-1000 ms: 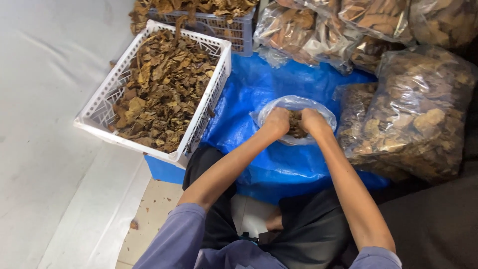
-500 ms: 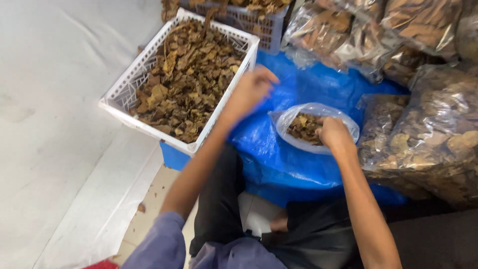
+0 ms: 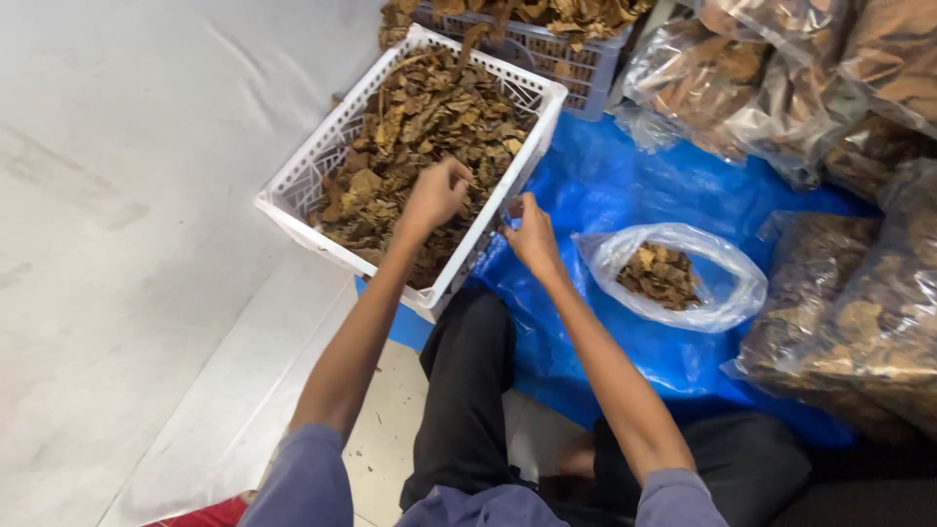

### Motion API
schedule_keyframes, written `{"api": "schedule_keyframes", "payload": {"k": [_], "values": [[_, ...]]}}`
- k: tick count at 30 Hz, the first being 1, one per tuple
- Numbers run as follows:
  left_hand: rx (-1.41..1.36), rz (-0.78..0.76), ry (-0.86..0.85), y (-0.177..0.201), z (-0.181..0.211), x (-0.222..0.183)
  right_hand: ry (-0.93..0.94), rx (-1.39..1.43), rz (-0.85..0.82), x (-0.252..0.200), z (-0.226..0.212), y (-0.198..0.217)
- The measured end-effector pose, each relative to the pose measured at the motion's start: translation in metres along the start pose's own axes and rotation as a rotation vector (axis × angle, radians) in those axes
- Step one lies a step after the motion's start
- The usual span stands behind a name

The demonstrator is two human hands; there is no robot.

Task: Sorting dried leaves in a plastic crate and transferring them into a clear plastic bag

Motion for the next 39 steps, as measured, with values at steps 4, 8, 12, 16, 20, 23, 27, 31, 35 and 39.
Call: {"api": "schedule_keyframes", "payload": {"k": [4,8,12,16,20,23,27,31,35,39], "values": [[0.147,-0.075,0.047,-0.008,-0.02,-0.005,-0.076,-0.02,0.019,0.011,0.017,-0.027],[0.148,-0.092,0.057,-0.014,-0.038,-0.006,-0.118,-0.011,0.011,0.017,0.036,-0.039],[0.177,-0.055,0.057,-0.011,-0.038,-0.005,-0.132,-0.083,-0.097,0.017,0.061,-0.043],[0.342,-0.158,0.078,-0.015,-0.026,-0.01,-0.191,-0.2,-0.239,-0.003,0.059,-0.028],[0.467,-0.391,0.171,-0.027,-0.027,-0.017,0.016,-0.266,0.148,-0.003,-0.014,0.044],[0.499,-0.427,0.188,-0.039,-0.044,-0.008,0.193,-0.162,0.294,0.014,-0.076,0.067],[0.558,-0.387,0.196,-0.025,-0.051,0.005,0.292,-0.252,0.006,0.048,-0.123,0.03],[0.523,-0.238,0.193,0.002,-0.079,0.022,0.208,-0.23,-0.184,0.081,-0.115,-0.021],[0.407,-0.023,0.219,0.037,-0.081,0.014,0.142,-0.34,-0.268,0.121,-0.073,-0.089],[0.354,0.109,0.26,0.068,-0.047,-0.01,0.133,-0.377,-0.324,0.111,-0.068,-0.105]]}}
Point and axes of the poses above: each hand's wrist, its own x-axis towards the middle knuckle, its own y-axis out of the back of the hand, z = x × y, the point moved 9 cm from there along x, towards the middle knuckle, and after that the axes turned 5 degrees about -x, right-handed, at the moved point
